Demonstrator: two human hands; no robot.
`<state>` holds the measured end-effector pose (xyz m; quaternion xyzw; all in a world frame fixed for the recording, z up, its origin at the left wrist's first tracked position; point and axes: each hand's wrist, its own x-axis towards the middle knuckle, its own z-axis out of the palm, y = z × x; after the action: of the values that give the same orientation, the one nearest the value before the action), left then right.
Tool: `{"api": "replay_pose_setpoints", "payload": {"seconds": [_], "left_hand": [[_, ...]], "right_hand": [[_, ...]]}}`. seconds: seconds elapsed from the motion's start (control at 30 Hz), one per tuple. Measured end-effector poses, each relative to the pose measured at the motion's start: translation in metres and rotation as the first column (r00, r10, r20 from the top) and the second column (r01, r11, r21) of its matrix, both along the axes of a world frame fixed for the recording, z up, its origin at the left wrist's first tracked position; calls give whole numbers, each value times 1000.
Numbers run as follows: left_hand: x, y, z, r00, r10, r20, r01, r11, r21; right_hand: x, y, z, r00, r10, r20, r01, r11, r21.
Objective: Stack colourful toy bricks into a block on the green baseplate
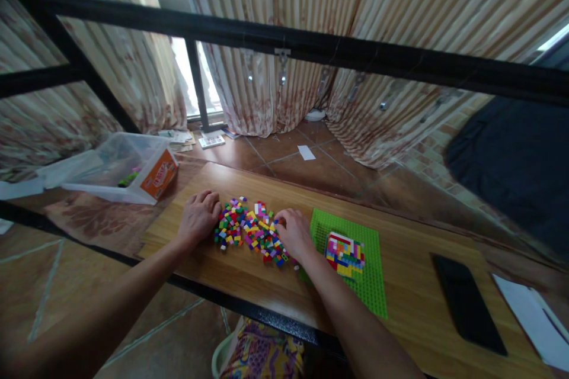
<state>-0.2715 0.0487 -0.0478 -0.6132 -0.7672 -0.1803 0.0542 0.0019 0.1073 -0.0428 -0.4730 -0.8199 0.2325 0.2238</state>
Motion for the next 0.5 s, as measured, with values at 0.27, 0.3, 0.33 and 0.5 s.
{"api": "replay_pose_setpoints", "payload": {"seconds": [0.27, 0.3, 0.33, 0.5], "left_hand": [[-1, 1, -1, 1000, -5, -2, 5, 1000, 8], [-1, 1, -1, 1000, -4, 2, 4, 1000, 10], [-2, 2, -2, 1000, -2, 5, 2, 1000, 13], [-4, 4, -6, 1000, 0, -3, 0, 1000, 13]], "right_hand": [[13, -29, 22, 871, -157, -465, 52, 972, -231], [15, -35, 25, 821, -202, -534, 35, 952, -306], [17, -41, 27, 761, -255, -596, 10, 924, -383], [31, -72, 37, 524, -463, -715, -136, 783, -607]]}}
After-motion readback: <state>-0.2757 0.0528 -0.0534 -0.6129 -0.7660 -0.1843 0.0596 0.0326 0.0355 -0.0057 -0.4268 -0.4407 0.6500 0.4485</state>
